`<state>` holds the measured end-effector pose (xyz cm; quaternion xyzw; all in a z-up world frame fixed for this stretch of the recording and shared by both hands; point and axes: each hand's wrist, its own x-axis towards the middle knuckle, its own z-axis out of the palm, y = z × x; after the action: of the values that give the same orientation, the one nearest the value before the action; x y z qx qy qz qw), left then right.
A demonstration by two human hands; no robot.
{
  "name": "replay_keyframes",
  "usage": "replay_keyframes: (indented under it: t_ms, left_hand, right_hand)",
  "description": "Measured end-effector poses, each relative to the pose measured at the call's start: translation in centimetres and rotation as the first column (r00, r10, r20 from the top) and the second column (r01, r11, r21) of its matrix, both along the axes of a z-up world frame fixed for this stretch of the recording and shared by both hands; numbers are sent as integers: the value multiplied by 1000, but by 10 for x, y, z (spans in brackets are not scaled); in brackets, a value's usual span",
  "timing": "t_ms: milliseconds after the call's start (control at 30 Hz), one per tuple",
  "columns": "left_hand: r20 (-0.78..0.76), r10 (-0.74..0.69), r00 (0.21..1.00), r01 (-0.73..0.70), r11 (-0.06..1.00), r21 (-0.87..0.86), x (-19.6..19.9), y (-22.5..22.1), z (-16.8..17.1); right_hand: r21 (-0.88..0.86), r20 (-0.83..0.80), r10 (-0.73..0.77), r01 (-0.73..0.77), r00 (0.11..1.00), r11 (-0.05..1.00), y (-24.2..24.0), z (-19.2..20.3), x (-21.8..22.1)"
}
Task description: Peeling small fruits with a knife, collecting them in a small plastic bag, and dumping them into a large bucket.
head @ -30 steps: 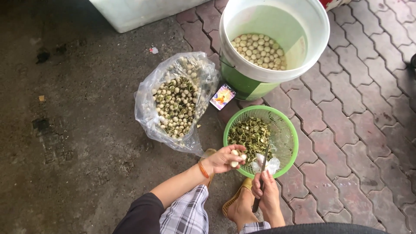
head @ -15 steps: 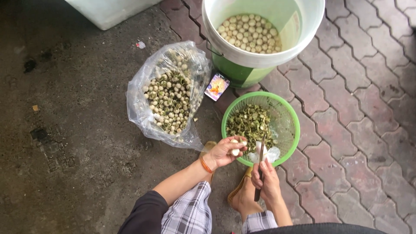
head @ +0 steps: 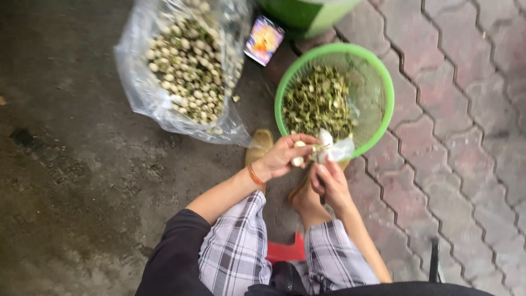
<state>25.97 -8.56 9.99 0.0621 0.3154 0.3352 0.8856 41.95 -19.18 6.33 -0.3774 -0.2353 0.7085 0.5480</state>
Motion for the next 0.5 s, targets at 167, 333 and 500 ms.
replay_keyframes:
  t_ms: [167, 333, 500]
  left_hand:
    - [-15, 11, 1000, -11, 1000, 14, 0, -5, -37]
    - [-32, 62, 998, -60, 997, 48, -6, 0, -15]
    - [-118, 98, 988, -90, 993, 72, -3, -9, -13]
  right_hand:
    - [-26, 260, 90, -87, 961, 996, 24, 31, -3]
    - [6, 481, 36, -44, 876, 999, 37, 48, -6]
    - [127, 673, -88, 3, 734, 992, 19, 12, 11]
